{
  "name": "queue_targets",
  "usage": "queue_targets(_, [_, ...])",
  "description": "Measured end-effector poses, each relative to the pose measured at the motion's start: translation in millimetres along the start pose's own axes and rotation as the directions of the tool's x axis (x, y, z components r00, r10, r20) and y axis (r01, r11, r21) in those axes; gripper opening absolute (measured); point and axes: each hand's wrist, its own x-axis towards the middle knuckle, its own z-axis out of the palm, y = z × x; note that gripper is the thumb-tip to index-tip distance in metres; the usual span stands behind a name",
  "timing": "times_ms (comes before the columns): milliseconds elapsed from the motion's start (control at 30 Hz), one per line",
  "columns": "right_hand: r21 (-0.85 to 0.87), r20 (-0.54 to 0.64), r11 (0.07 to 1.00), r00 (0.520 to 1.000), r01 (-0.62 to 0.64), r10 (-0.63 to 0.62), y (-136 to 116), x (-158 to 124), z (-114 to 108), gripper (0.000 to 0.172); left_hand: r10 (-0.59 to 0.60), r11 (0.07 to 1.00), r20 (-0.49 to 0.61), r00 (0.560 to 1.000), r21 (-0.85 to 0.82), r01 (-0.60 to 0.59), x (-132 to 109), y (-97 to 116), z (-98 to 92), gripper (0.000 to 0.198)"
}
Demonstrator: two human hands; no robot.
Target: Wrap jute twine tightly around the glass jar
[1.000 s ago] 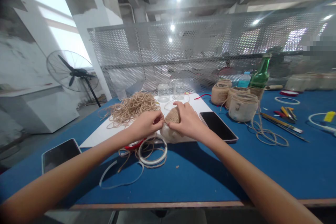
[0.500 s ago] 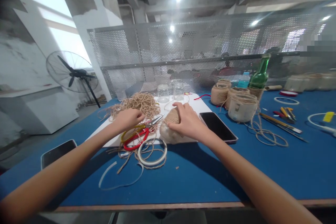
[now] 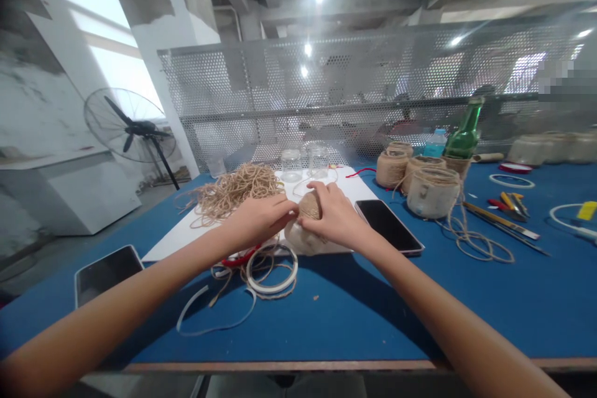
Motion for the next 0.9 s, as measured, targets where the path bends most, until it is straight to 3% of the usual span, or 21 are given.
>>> queue_targets(167, [0.004, -0.001, 1.0, 1.0, 0.006, -0.006, 0.8, 0.5, 0.1, 0.061, 0.03, 0.999, -0.025, 0.999, 0.021, -0.03, -0.1, 0.3, 4.6, 0.019])
queue_targets(367, [0.008, 0.011, 1.0, 1.0, 0.001, -0.001, -1.6, -1.1, -2.3, 0.06, 0.006, 0.997, 0.009, 1.0, -0.072, -0.005, 1.4, -1.8, -0.7, 0.016])
queue_targets(900, [0.082, 0.149, 0.997, 0.989, 0.012, -0.024, -3.3, -4.6, -16.5, 0.069, -0.045, 0.994, 0.056, 0.997, -0.099, 0.051, 2.3, -3.8, -3.2, 0.014])
